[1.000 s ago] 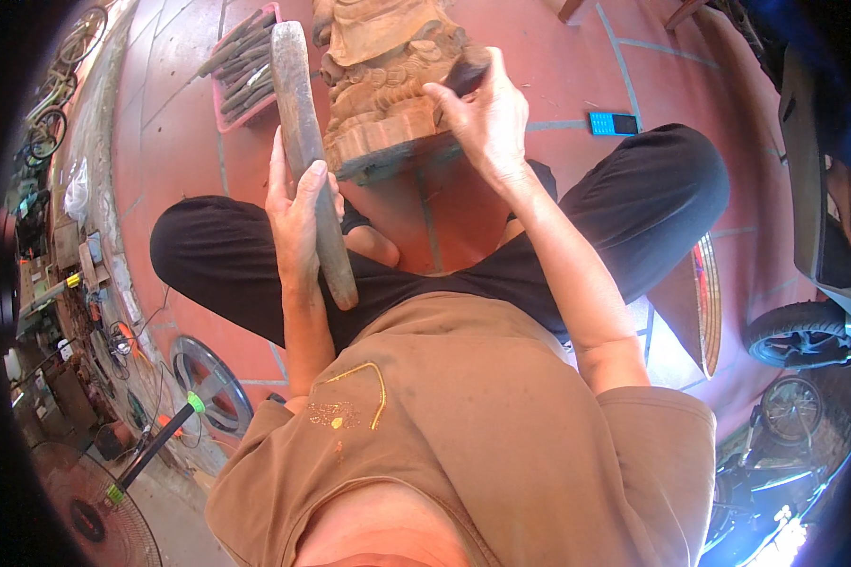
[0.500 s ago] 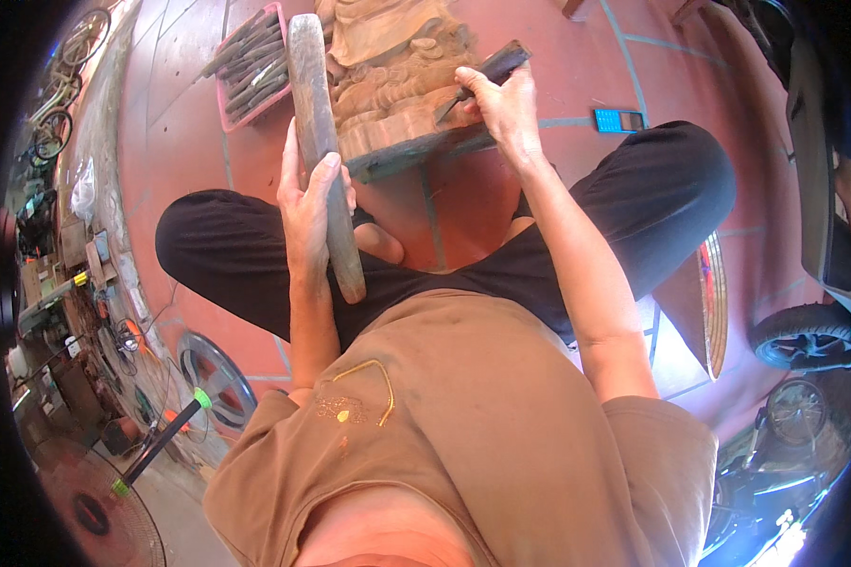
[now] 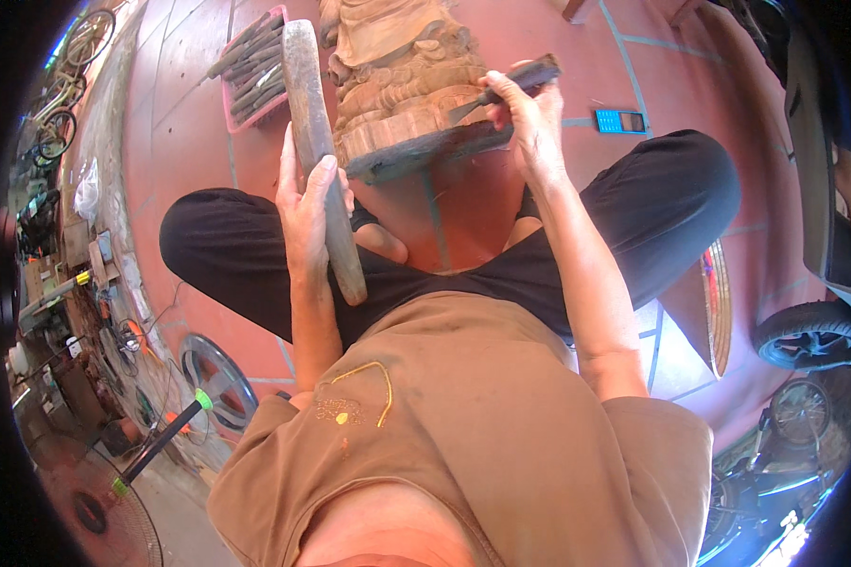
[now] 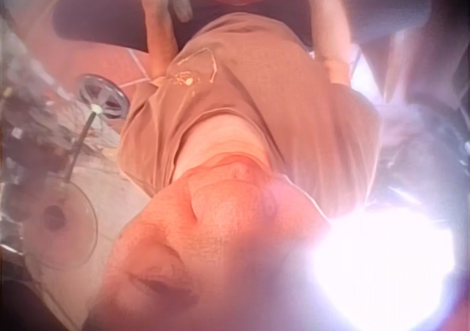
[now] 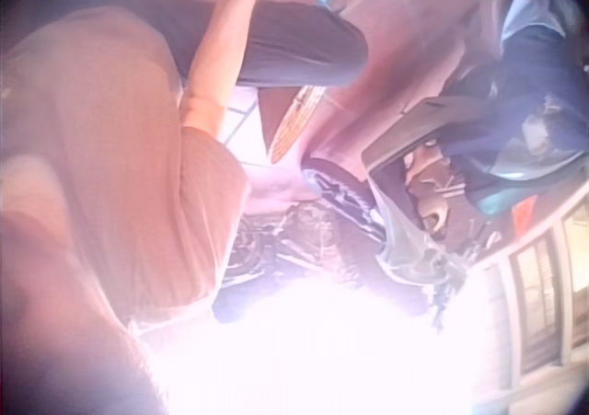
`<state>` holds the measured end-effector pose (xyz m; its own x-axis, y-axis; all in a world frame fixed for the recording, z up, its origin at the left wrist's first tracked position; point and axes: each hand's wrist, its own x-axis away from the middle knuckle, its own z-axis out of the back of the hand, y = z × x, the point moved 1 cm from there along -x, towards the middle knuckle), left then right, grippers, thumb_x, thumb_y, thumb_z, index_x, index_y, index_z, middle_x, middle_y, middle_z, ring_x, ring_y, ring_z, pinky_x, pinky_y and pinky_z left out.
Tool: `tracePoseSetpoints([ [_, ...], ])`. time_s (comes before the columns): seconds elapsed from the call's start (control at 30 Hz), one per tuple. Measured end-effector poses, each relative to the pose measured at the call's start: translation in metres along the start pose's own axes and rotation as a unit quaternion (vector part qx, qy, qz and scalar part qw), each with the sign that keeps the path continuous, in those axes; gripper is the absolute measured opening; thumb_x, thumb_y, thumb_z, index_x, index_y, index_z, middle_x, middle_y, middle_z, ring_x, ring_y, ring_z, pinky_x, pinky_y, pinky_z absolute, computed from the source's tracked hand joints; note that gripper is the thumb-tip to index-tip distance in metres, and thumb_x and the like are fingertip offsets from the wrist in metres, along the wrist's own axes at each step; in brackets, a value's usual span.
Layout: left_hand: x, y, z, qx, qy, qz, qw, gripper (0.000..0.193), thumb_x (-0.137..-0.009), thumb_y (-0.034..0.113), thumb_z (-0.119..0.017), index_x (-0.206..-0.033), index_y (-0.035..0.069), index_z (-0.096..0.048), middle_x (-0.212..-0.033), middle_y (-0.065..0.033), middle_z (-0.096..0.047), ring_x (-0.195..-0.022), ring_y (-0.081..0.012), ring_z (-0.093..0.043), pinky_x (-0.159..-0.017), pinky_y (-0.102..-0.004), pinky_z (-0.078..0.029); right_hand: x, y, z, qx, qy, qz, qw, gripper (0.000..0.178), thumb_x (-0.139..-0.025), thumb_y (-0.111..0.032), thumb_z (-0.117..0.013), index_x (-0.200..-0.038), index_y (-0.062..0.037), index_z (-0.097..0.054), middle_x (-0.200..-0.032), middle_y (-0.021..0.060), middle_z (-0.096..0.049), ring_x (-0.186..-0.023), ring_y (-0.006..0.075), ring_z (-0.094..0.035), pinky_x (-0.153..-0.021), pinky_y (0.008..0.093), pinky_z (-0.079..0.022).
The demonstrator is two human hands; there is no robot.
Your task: The person carves a wooden sculpture using a chisel and mallet. They hold the chisel against the wood and strike it repeatedly with the mallet to shape the piece.
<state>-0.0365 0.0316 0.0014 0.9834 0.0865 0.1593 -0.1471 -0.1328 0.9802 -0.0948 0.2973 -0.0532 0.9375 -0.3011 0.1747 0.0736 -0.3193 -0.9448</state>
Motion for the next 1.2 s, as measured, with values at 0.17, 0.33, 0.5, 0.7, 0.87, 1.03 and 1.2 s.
tracePoseSetpoints([
  [0.17, -0.001, -0.004, 0.004, 0.01, -0.005, 0.001, 1.0, 0.08, -0.097, 0.007, -0.064, -0.164, 0.008, -0.021, -0.081, -0.0028, -0.058, -0.061, -0.0086, -0.055, -0.053, -0.0239, -0.048, 0.006, 0.002, -0.006, 0.019, 0.011, 0.025, 0.999, 0.039, -0.093, -0.015, -0.076, -0.119, -0.0056, -0.05, -0.097, 0.0141, -0.074, -0.06, 0.013, -0.064, -0.056, 0.0258, -0.05],
  [0.33, -0.001, -0.003, 0.001, 0.012, -0.004, 0.012, 1.0, 0.081, -0.096, 0.007, -0.065, -0.164, 0.008, -0.021, -0.081, -0.0029, -0.059, -0.062, -0.0084, -0.055, -0.053, -0.0237, -0.048, 0.013, 0.013, -0.01, 0.02, -0.008, 0.009, 1.0, 0.038, -0.094, -0.017, -0.075, -0.12, -0.0061, -0.05, -0.099, 0.0124, -0.074, -0.063, 0.0126, -0.064, -0.059, 0.0258, -0.051],
  [0.5, -0.002, -0.005, 0.001, 0.005, 0.001, 0.02, 1.0, 0.081, -0.096, 0.008, -0.067, -0.163, 0.008, -0.022, -0.083, -0.003, -0.06, -0.062, -0.0082, -0.055, -0.054, -0.0234, -0.048, 0.026, 0.007, -0.023, 0.057, -0.011, 0.055, 0.997, 0.033, -0.095, -0.015, -0.074, -0.118, -0.0052, -0.053, -0.094, 0.0076, -0.07, -0.063, 0.0097, -0.063, -0.058, 0.0243, -0.05],
  [0.7, -0.007, 0.006, -0.006, -0.039, -0.042, 0.012, 0.998, 0.081, -0.094, 0.009, -0.07, -0.162, 0.007, -0.026, -0.092, -0.0051, -0.062, -0.065, -0.0074, -0.055, -0.055, -0.0226, -0.048, 0.029, 0.007, -0.026, 0.09, -0.013, 0.056, 0.994, 0.028, -0.096, -0.015, -0.074, -0.116, -0.004, -0.059, -0.095, 0.0041, -0.069, -0.066, 0.0078, -0.061, -0.06, 0.0239, -0.05],
  [0.87, -0.015, 0.042, -0.021, -0.159, -0.142, -0.072, 0.974, 0.08, -0.091, 0.007, -0.07, -0.161, 0.004, -0.03, -0.116, -0.0118, -0.065, -0.086, -0.011, -0.062, -0.067, -0.0231, -0.051, 0.027, 0.007, -0.028, 0.106, -0.019, 0.05, 0.993, 0.023, -0.095, -0.012, -0.073, -0.113, -0.0009, -0.062, -0.092, 0.0035, -0.07, -0.066, 0.0075, -0.061, -0.06, 0.0249, -0.051],
  [1.03, -0.042, 0.098, -0.052, -0.299, -0.245, -0.342, 0.856, 0.076, -0.09, 0.014, -0.075, -0.156, 0.006, -0.039, -0.132, -0.0194, -0.067, -0.103, -0.0305, -0.072, -0.091, -0.0408, -0.054, 0.029, 0.009, -0.03, 0.127, -0.009, 0.071, 0.989, 0.023, -0.095, -0.014, -0.074, -0.111, -0.0023, -0.064, -0.09, 0.0039, -0.07, -0.066, 0.0078, -0.062, -0.061, 0.0242, -0.051],
  [1.2, -0.047, 0.137, -0.083, -0.391, -0.361, -0.301, 0.792, 0.071, -0.091, 0.019, -0.071, -0.155, 0.01, -0.042, -0.128, -0.0237, -0.066, -0.107, -0.0383, -0.069, -0.092, -0.0417, -0.053, 0.029, 0.009, -0.027, 0.172, -0.007, 0.091, 0.981, 0.023, -0.094, -0.013, -0.073, -0.109, 0.0015, -0.064, -0.091, 0.0068, -0.072, -0.066, 0.0098, -0.064, -0.063, 0.0269, -0.054],
])
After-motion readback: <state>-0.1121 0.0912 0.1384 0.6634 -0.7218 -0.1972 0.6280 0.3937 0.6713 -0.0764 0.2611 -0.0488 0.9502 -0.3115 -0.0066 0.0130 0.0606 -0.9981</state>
